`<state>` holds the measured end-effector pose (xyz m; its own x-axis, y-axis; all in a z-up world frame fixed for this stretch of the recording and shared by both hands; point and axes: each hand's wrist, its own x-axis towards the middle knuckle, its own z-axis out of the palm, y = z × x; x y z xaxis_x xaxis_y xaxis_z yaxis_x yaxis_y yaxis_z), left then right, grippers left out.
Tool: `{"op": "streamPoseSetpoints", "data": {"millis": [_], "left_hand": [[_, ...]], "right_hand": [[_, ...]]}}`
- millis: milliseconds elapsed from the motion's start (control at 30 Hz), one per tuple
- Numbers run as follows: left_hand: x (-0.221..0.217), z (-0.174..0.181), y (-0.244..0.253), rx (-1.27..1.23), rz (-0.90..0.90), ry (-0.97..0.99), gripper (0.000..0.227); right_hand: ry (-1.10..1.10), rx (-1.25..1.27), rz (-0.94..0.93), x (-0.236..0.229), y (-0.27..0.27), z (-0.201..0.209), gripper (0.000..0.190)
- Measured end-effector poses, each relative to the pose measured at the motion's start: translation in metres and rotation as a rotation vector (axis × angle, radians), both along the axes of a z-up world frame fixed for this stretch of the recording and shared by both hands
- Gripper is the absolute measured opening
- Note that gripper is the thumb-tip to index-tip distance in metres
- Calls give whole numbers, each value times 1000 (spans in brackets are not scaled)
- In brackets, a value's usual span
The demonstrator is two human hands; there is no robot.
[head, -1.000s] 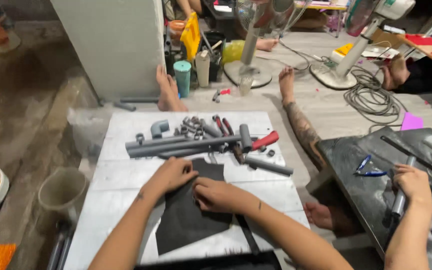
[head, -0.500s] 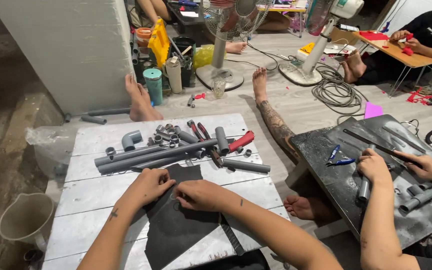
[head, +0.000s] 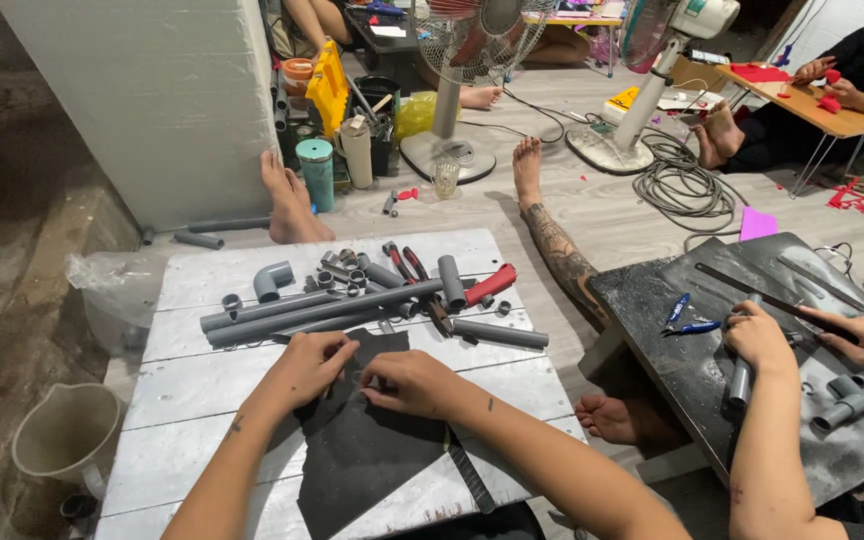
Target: Sanding a small plastic component on a sheet of sandpaper
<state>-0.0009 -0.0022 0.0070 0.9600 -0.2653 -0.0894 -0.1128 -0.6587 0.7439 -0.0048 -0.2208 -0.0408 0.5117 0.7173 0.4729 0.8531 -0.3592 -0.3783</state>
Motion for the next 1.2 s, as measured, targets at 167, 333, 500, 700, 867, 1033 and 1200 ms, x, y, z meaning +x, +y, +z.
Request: {"op": "streamPoseSetpoints", "data": {"millis": [167,333,500,700,867,1033,1200], "left_hand": [[4,-14,1,-404,-45,74,29],[-1,-1,-4,-417,-21,44,13],[1,-8,-3,-423,-22,-13,12],[9,-28,-2,-420,-71,-42,8],[5,-22,-5,-449,-117,7,8],[-4,-5,-7,-491,-96,40,6],[-3,-7,-5,-521,-94,-2,7]], "right_hand": [[104,221,-83,5,0,11,12],[101,249,-153,12,0,9,11],[88,320,-230,21,-1,-9,14],[105,375,-177,13,1,11,16],[135,397,-150,13,2,9,20],[182,423,-183,13,2,10,16],[285,454,-218,19,1,2,8]]}}
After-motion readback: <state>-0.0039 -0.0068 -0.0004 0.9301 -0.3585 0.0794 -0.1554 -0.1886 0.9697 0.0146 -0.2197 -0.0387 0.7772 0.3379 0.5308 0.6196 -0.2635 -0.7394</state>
